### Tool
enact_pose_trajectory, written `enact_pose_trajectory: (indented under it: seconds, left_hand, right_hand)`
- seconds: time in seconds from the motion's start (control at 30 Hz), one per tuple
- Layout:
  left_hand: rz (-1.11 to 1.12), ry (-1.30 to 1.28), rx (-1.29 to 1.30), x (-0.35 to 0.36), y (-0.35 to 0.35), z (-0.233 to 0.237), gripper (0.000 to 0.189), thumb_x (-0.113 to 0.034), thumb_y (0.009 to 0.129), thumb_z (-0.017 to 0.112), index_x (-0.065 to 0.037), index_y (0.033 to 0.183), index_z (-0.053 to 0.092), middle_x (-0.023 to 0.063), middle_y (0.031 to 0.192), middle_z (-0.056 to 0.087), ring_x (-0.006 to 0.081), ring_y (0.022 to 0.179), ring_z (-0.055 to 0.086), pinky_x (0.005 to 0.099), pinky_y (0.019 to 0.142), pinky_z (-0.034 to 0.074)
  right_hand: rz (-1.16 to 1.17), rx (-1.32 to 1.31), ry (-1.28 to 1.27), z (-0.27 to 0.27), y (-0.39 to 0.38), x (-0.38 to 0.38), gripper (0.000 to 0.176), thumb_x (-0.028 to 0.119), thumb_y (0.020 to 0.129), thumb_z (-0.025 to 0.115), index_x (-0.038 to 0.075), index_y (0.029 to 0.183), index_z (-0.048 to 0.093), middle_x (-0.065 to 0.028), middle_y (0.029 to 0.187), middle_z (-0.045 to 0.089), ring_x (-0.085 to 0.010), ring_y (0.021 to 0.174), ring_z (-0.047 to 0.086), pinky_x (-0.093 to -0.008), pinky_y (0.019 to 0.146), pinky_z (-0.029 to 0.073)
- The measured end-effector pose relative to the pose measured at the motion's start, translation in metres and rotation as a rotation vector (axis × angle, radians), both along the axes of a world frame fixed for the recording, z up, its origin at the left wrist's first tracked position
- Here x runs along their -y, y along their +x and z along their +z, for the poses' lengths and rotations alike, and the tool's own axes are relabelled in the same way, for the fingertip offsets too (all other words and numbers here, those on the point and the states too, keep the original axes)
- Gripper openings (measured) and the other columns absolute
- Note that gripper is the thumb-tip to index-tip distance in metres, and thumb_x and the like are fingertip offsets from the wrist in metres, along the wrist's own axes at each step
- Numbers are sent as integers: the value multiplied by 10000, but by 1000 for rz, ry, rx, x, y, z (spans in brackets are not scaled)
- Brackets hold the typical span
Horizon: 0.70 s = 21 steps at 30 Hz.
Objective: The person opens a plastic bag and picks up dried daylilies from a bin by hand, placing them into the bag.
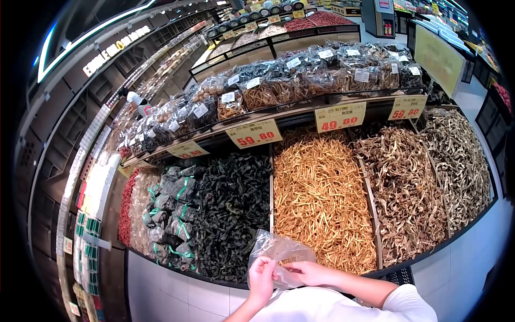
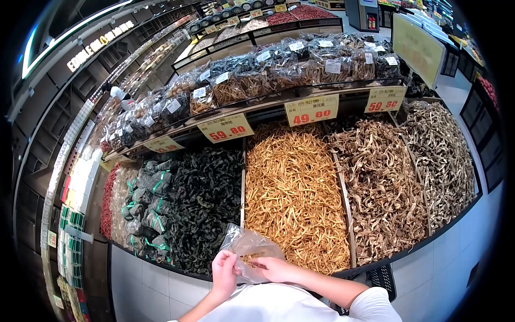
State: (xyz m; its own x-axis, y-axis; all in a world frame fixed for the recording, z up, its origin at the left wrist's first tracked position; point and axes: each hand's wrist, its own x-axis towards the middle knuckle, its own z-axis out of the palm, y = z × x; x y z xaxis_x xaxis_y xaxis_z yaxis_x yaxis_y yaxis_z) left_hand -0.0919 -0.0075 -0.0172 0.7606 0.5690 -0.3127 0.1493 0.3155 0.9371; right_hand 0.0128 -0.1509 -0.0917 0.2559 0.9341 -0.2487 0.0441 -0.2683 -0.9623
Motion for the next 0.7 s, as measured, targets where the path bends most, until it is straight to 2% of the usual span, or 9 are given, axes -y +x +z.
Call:
enact_pose_trajectory:
  seconds: [0.03, 0.1, 0.17, 0.23, 0.3, 0.37, 0.43, 0.57, 0.7]
  left_hand:
    - [1, 1, -5, 0, 0, 0, 93, -96, 970, 577, -80, 886, 540, -36, 697, 536, 30, 536, 500, 187, 493, 439]
    - [-1, -14, 2, -1, 0, -2, 87, -92, 972, 582, -69, 897, 544, -25, 696, 549, 36, 550, 505, 192, 513, 436]
    - [-6, -29, 7, -2, -1, -3, 82, -88, 975, 586, -59, 908, 549, -14, 694, 563, 43, 565, 510, 198, 534, 432]
    - [-16, -38, 11, -2, 0, -3, 81, -87, 974, 586, -60, 907, 549, -16, 690, 555, 45, 563, 507, 203, 534, 435]
    - [-18, -35, 15, -2, 2, -2, 80, -87, 973, 587, -59, 908, 550, -17, 690, 552, 46, 563, 505, 206, 534, 436]
    - [-16, -32, 21, -2, 2, -1, 78, -86, 972, 588, -59, 909, 551, -18, 689, 549, 47, 563, 504, 208, 533, 438]
    - [-5, -8, 1, -3, 2, -1, 83, -76, 965, 571, -78, 886, 545, -29, 673, 536, 42, 527, 497, 195, 506, 449]
    - [2, -12, 5, -5, -2, -3, 83, -75, 965, 569, -78, 885, 545, -27, 675, 538, 42, 527, 496, 200, 505, 449]
    - [7, -1, 0, -3, -2, -2, 88, -76, 966, 565, -81, 881, 541, -29, 673, 528, 42, 535, 491, 203, 503, 443]
  right_hand:
    - [29, -29, -10, -1, 6, 10, 418, 202, 994, 561, 61, 1387, 544, -131, 1178, 689, -168, 1013, 667, -305, 891, 529]
    - [-38, -205, 103, -6, 19, 31, 393, 249, 968, 622, 39, 1300, 604, -127, 1106, 716, -193, 949, 694, -312, 864, 543]
    - [-159, -310, 20, 40, 43, 43, 312, 213, 968, 640, 24, 1216, 644, -49, 945, 707, -120, 854, 680, -265, 775, 554]
    - [-401, -135, 48, 45, 64, 46, 244, 189, 958, 649, 28, 1139, 676, -19, 865, 691, -87, 735, 636, -233, 672, 530]
    - [-616, 222, 0, 54, 87, 45, 265, 198, 915, 687, 25, 1116, 682, -54, 824, 679, -126, 690, 623, -287, 635, 522]
    - [-761, 436, 14, 56, 109, 41, 286, 207, 899, 692, 26, 1120, 675, -91, 846, 671, -192, 710, 642, -341, 674, 534]
    - [-795, 685, -15, 51, 130, 34, 294, 175, 874, 707, 13, 1116, 663, -106, 899, 659, -203, 761, 646, -321, 718, 534]
    - [-712, 955, -247, 49, 148, 15, 452, 264, 872, 714, 16, 1225, 580, -155, 1086, 619, -296, 982, 634, -398, 861, 524]
    - [-620, 1001, -424, 38, 160, -6, 447, 286, 865, 723, -3, 1169, 569, -198, 1081, 593, -341, 1014, 613, -417, 877, 525]
